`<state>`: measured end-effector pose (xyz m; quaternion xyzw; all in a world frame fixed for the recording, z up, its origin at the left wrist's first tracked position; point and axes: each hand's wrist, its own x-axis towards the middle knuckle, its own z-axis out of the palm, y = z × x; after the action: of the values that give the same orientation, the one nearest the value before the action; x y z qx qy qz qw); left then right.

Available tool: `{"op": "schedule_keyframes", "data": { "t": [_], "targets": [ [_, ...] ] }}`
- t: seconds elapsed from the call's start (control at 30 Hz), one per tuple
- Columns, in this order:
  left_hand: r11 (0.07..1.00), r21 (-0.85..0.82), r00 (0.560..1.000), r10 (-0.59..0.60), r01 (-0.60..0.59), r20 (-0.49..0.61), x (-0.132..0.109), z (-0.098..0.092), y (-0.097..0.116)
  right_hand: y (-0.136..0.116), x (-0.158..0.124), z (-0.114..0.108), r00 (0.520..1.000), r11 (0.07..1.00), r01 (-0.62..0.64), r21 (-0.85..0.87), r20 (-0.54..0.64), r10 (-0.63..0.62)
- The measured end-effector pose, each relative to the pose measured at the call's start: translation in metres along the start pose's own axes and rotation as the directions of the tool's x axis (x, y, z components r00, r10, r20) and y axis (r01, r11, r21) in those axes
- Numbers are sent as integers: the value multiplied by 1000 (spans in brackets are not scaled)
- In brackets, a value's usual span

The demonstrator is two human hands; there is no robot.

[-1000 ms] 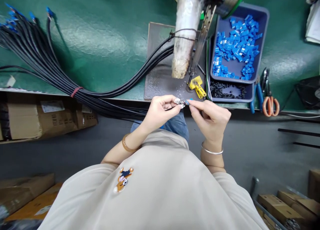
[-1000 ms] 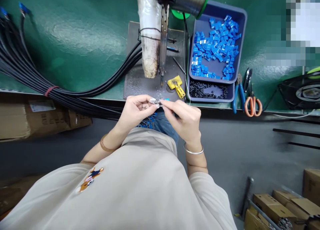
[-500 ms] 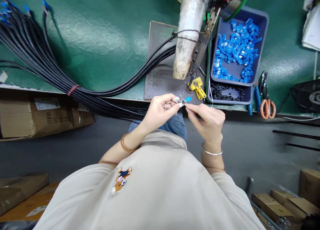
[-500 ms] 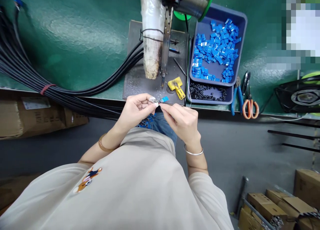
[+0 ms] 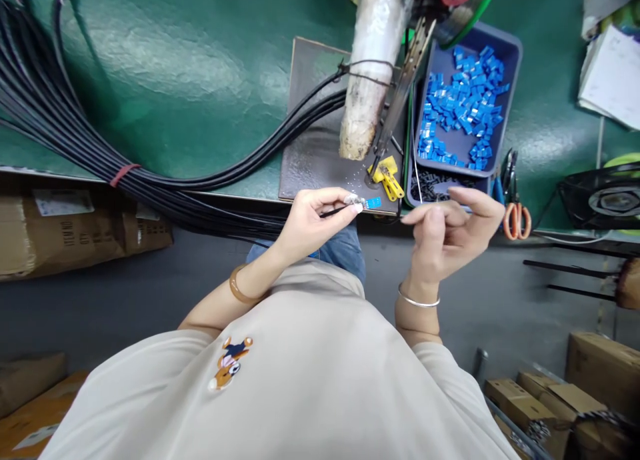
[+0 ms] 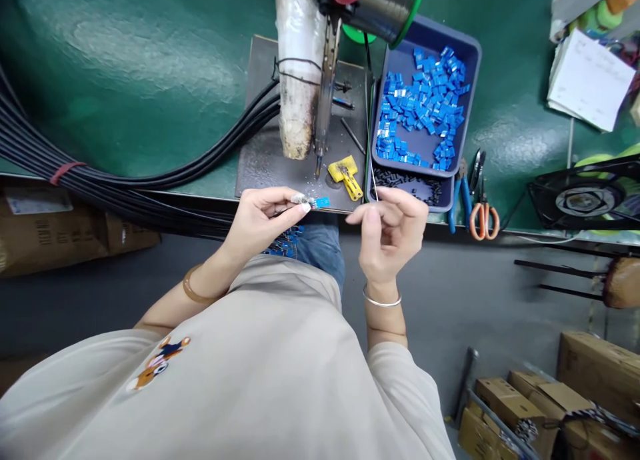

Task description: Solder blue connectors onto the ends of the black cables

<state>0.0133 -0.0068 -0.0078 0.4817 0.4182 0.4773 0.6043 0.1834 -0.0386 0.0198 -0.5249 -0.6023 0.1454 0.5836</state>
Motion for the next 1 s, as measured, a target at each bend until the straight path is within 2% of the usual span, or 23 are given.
{"op": "schedule_keyframes", "data": {
  "t": [0.07,0.2,0.27,0.47,0.73,1.0],
  "targets": [
    [1000,9,1000,27,-27,0,2,0,-1,1,-1,1,1000,998,19,-68,17,-18],
    [992,50,994,112,-112,12,8,1,-2,7,-3,6,969,973,131,-190,231,-85],
    [984,92,988,154,-154,0,10,2,-3,10,-2,11,953,968,161,-195,284,-102],
    [947,218,966,254,-238,-51,15,5,-4,16,4,20,953,962,204,-180,262,-153],
    [910,301,947,316,-286,-55,20,6,0,16,11,21,955,975,172,-143,267,-129],
    [820,427,897,440,-382,-43,18,4,2,12,15,21,944,965,225,-137,278,-181]
  ]
}}
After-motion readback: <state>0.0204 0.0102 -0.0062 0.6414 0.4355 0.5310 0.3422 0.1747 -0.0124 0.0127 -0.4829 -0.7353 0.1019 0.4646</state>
